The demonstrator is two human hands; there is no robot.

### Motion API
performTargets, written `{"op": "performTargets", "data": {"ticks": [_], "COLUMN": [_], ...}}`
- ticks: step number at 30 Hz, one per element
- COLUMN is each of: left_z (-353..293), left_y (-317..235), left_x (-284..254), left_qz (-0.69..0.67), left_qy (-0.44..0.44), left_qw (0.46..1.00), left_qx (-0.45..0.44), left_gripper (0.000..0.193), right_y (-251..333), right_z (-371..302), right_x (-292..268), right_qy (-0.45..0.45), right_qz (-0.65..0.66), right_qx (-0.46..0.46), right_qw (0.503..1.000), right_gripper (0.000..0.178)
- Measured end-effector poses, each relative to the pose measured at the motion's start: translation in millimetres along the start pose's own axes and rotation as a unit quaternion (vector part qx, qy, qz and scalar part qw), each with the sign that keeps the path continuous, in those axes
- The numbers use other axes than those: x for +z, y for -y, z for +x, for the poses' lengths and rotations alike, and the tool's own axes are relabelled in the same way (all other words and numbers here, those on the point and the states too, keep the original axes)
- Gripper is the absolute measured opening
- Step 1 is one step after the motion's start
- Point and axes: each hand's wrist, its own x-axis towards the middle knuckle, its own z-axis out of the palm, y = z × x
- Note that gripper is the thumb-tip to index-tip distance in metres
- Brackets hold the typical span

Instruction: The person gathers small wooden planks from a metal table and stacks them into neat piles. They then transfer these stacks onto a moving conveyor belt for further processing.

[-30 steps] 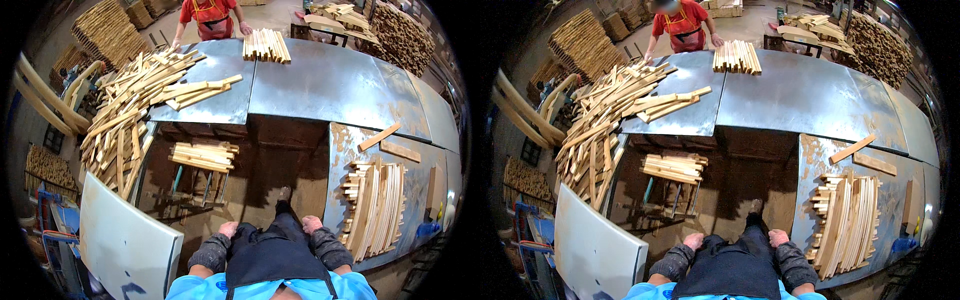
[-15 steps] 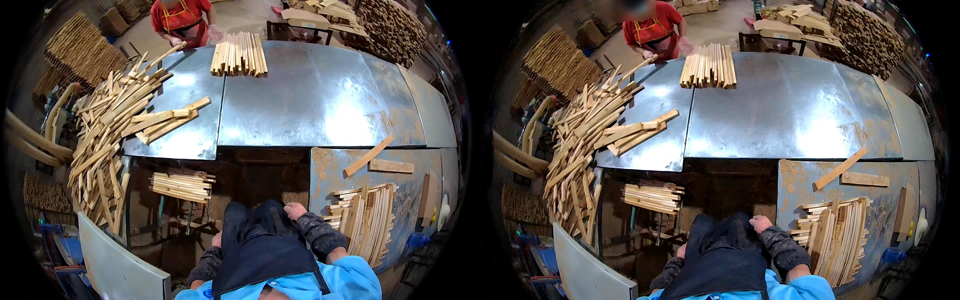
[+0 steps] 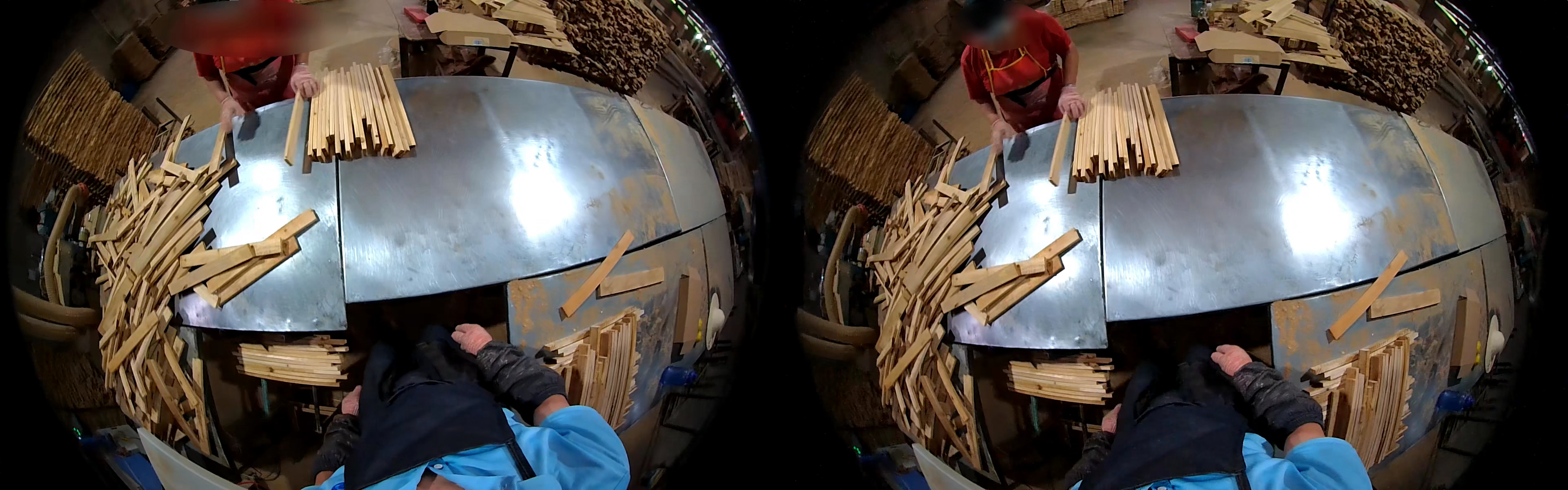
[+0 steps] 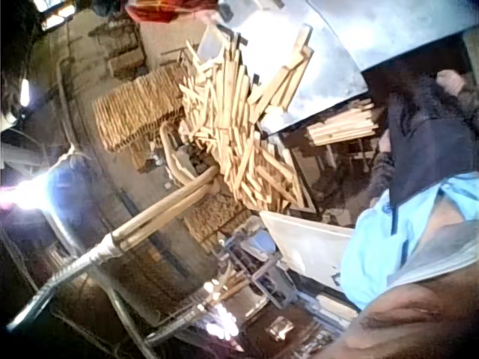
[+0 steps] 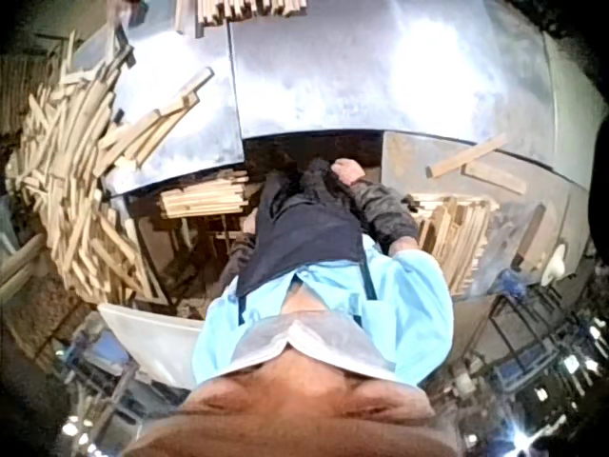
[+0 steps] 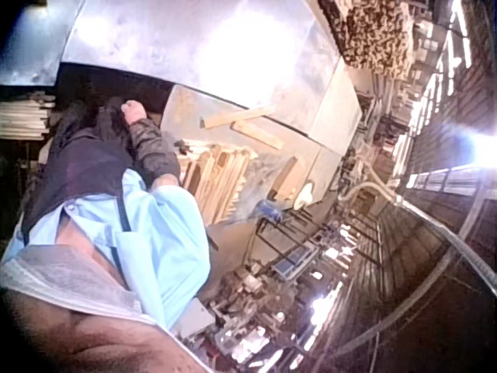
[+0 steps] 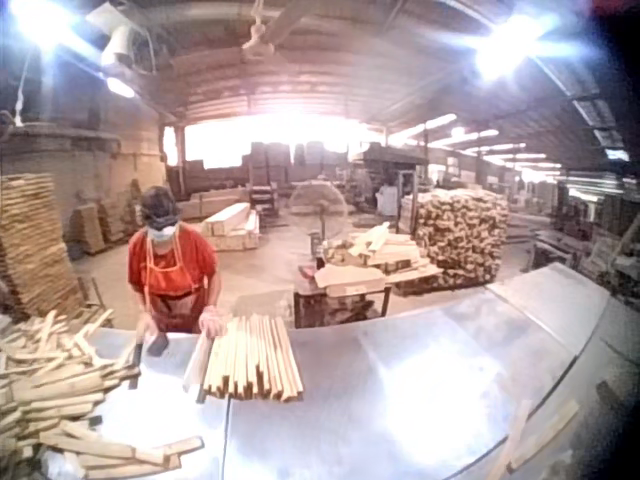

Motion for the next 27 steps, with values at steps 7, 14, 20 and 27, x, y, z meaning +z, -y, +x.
{"op": "performTargets", "data": {"ticks": [7, 14, 20, 27], "left_z": [85.0, 136.0, 134.9, 125.5], "left_y": [-41.4, -118.2, -174.2, -152.9], "left_x": [-96.3, -134.7, -118.6, -81.4], "left_qz": [-0.497, -0.511, -0.533, -0.412], "left_qy": [-0.087, -0.123, -0.152, -0.153], "left_qw": [0.757, 0.757, 0.720, 0.800], "left_qx": [-0.416, -0.387, -0.417, -0.409], "left_gripper": [0.043, 0.032, 0.025, 0.039], "right_y": [114.9, 194.8, 255.3, 308.7], "right_z": [38.1, 100.4, 188.9, 288.0], "right_x": [-31.6, -89.5, -151.0, -213.6], "right_qy": [-0.068, -0.155, -0.266, -0.272], "right_qz": [-0.021, -0.036, -0.092, -0.146], "right_qx": [-0.031, -0.010, -0.088, -0.136], "right_qw": [0.997, 0.987, 0.956, 0.941], "right_gripper": [0.057, 0.060, 0.067, 0.071]}}
